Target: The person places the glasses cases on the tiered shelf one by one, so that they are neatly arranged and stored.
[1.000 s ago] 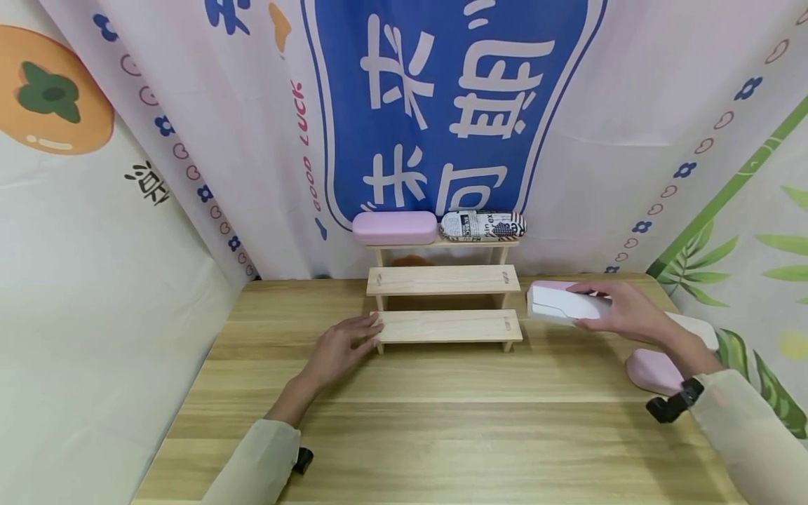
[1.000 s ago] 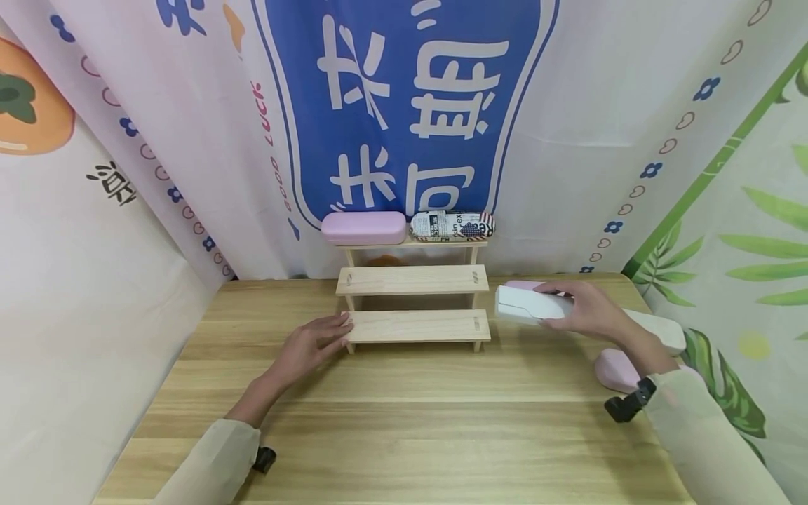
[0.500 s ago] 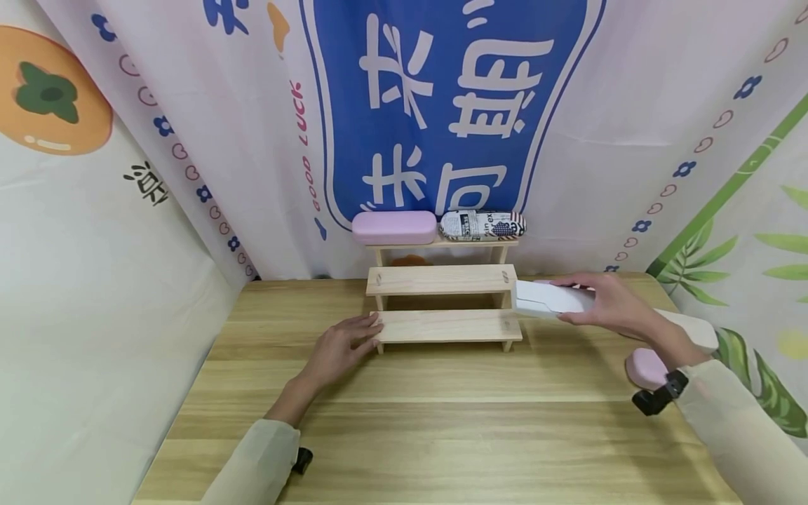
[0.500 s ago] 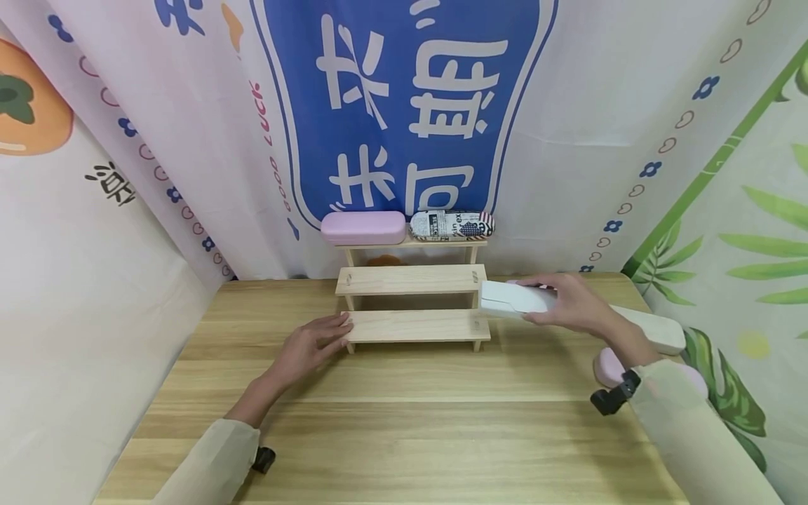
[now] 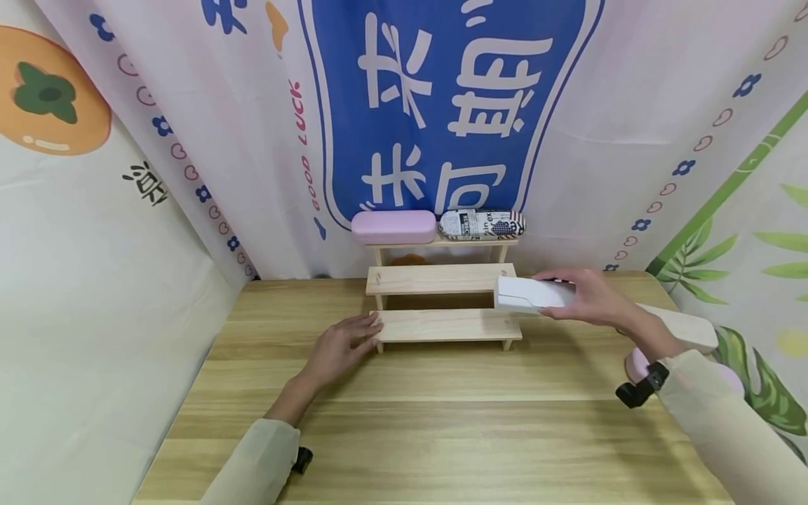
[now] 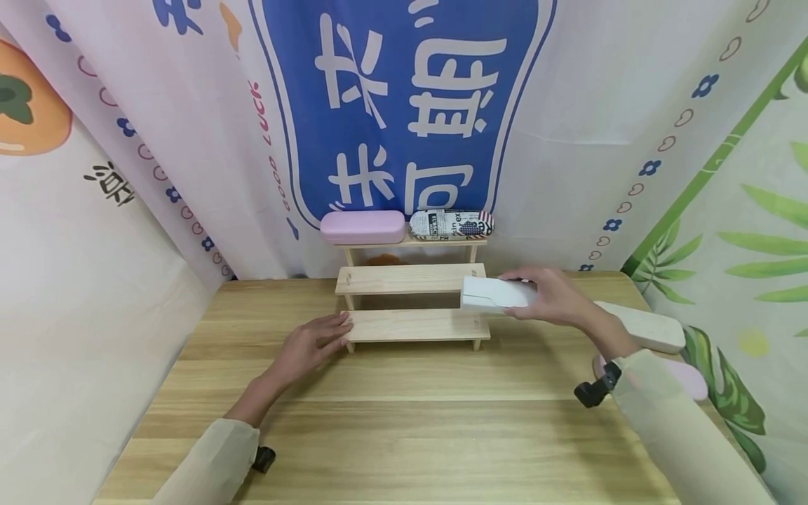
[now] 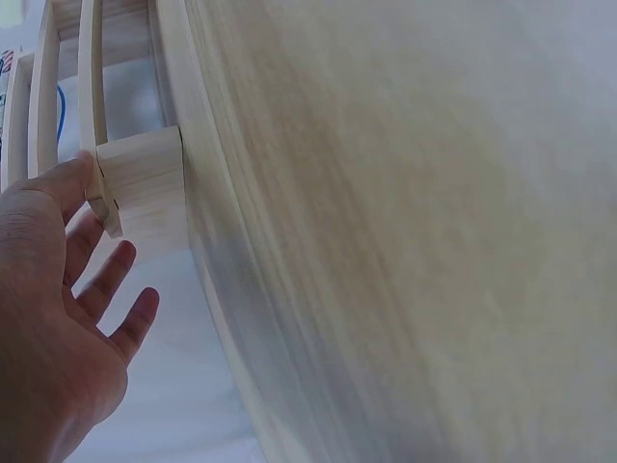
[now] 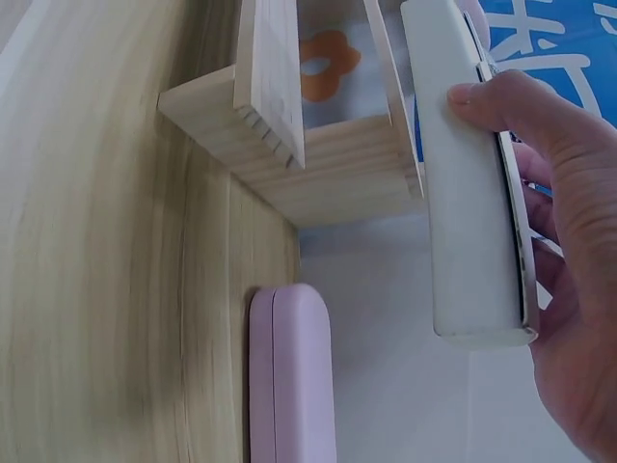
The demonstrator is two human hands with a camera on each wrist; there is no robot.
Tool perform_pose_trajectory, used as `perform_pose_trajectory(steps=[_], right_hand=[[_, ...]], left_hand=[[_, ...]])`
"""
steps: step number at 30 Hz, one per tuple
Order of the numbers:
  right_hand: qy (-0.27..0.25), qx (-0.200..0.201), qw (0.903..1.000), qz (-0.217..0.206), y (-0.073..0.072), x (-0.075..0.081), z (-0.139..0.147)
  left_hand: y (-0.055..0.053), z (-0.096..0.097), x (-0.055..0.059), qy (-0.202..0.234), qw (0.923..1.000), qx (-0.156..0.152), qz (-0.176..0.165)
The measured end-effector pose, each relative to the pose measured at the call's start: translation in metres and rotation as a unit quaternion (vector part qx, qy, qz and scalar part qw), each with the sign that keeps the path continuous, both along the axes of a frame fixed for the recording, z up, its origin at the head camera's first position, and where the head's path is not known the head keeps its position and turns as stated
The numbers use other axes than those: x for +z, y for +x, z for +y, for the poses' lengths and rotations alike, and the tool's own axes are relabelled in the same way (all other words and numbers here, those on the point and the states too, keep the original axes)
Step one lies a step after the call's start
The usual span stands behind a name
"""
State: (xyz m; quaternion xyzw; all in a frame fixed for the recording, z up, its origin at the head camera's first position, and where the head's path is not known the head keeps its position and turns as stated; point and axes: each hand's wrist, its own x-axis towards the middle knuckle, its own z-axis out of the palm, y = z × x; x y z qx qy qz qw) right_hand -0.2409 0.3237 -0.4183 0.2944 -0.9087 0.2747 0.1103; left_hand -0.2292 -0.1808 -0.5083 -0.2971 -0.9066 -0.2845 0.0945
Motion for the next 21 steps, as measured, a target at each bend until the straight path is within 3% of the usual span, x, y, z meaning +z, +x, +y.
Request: perform_pose_trajectory(steps=[9,21], right_hand=[[-0.016,0.030,0.9994,-0.004,-0.007,0.003,-0.015],[-0.018,0.039,0.9990,-0.010,-0.015,0.006,-0.033]], left_hand=[[-0.001,0.000,-0.002,-0.001,1.0000,0.000,0.004],[0.001,0.000,0.000,0.000,1.0000,0.001,0.000]])
